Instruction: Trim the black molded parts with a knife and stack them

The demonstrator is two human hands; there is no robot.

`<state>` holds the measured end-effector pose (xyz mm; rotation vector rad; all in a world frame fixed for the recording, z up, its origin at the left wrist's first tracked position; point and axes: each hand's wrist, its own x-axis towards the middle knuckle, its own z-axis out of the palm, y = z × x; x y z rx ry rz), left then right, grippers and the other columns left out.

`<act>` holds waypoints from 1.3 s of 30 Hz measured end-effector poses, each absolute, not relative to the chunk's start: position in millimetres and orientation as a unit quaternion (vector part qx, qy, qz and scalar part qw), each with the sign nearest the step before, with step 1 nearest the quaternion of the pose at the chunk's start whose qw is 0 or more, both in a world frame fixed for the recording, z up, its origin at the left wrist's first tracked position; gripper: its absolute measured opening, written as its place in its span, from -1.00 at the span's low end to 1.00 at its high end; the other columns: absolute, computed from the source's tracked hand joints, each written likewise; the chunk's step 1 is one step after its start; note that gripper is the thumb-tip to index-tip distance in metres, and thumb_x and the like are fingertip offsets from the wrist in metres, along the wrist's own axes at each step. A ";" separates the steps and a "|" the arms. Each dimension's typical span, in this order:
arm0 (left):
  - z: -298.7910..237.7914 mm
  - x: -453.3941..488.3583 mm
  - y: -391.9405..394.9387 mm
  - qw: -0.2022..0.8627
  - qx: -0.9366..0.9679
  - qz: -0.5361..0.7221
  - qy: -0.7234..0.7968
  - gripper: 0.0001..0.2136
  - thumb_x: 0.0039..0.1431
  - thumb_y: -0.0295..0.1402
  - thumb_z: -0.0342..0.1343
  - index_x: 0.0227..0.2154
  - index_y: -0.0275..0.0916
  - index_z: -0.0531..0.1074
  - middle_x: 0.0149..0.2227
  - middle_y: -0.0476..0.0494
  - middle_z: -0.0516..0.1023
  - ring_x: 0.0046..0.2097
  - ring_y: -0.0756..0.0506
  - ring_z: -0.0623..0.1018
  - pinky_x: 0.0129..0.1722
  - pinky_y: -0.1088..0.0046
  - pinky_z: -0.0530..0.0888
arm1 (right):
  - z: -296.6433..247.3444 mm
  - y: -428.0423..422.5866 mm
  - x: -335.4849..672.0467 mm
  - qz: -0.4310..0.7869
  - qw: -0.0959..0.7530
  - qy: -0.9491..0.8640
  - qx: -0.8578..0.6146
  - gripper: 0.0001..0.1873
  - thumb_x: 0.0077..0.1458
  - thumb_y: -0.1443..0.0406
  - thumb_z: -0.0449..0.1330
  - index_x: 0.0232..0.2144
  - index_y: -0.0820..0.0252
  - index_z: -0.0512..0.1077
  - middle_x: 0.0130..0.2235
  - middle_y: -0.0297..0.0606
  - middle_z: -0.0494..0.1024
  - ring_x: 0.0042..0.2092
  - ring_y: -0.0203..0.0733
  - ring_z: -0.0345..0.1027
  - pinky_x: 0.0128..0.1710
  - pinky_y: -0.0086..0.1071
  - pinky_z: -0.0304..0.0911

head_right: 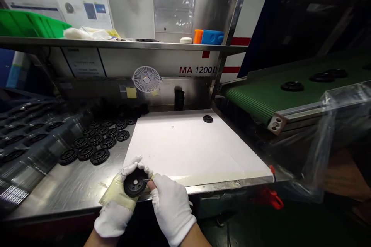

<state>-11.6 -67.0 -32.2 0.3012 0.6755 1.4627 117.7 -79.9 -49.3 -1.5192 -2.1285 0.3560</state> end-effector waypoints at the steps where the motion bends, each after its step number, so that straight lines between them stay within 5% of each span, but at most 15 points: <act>1: -31.2 -10.6 -69.2 0.670 0.139 0.660 0.312 -0.81 -0.04 -0.43 0.13 -0.30 -0.25 0.45 -0.44 -0.08 0.45 -0.36 -0.06 0.49 -0.30 0.37 0.47 | -49.6 -79.7 116.2 0.114 0.243 -0.783 -0.561 -0.74 0.22 0.20 -0.10 -0.43 0.08 0.32 -0.46 -0.39 0.45 -0.46 -0.27 0.28 -0.51 -0.41 -0.08; 11: -48.7 -2.6 -59.9 0.623 0.115 0.720 0.284 -0.77 -0.07 -0.53 0.12 -0.28 -0.26 0.45 -0.45 -0.04 0.45 -0.35 -0.01 0.49 -0.14 0.33 0.45 | -65.0 -93.3 105.8 0.116 0.236 -0.773 -0.578 -0.75 0.22 0.20 -0.08 -0.42 0.05 0.33 -0.47 -0.41 0.48 -0.47 -0.26 0.30 -0.51 -0.37 -0.14; 17: -44.5 -6.3 -61.4 0.692 0.132 0.650 0.286 -0.59 0.03 -0.42 0.03 0.00 -0.23 0.31 -0.12 -0.29 0.46 -0.08 -0.21 0.48 -0.05 0.11 0.39 | -64.4 -89.3 108.0 0.125 0.264 -0.763 -0.577 -0.73 0.23 0.24 -0.11 -0.42 0.10 0.31 -0.46 -0.37 0.46 -0.45 -0.25 0.30 -0.48 -0.38 -0.09; 23: -47.4 -6.5 -62.4 0.673 0.137 0.673 0.273 -0.66 0.01 -0.46 0.05 -0.09 -0.22 0.38 -0.45 -0.05 0.44 -0.36 -0.04 0.49 -0.23 0.33 0.47 | -65.0 -86.1 111.9 0.090 0.249 -0.757 -0.597 -0.77 0.21 0.25 -0.08 -0.42 0.10 0.31 -0.47 -0.37 0.45 -0.47 -0.24 0.28 -0.49 -0.37 -0.12; 30: -60.7 0.9 -58.2 0.562 0.170 0.756 0.289 -0.59 -0.07 -0.58 0.10 -0.10 -0.15 0.38 -0.37 -0.04 0.48 -0.29 -0.01 0.50 -0.10 0.37 0.42 | -68.5 -99.5 95.5 0.110 0.275 -0.753 -0.587 -0.72 0.22 0.23 -0.12 -0.46 0.09 0.31 -0.51 -0.38 0.45 -0.49 -0.25 0.29 -0.50 -0.37 -0.14; 35: -44.7 -5.7 -58.9 0.675 0.125 0.667 0.288 -0.63 -0.01 -0.45 0.03 -0.06 -0.24 0.36 -0.25 -0.24 0.49 -0.19 -0.19 0.50 -0.16 0.14 0.45 | -63.7 -94.7 100.5 0.110 0.277 -0.752 -0.587 -0.75 0.21 0.25 -0.09 -0.45 0.09 0.31 -0.48 -0.39 0.46 -0.48 -0.25 0.30 -0.49 -0.37 -0.12; 39: -43.3 -7.3 -57.4 0.683 0.120 0.661 0.288 -0.69 -0.03 -0.46 0.06 -0.15 -0.27 0.41 -0.45 -0.11 0.44 -0.38 -0.09 0.49 -0.29 0.26 0.48 | -64.5 -90.2 106.7 0.097 0.267 -0.741 -0.609 -0.79 0.19 0.28 -0.06 -0.42 0.10 0.33 -0.49 -0.37 0.46 -0.48 -0.24 0.30 -0.49 -0.37 -0.12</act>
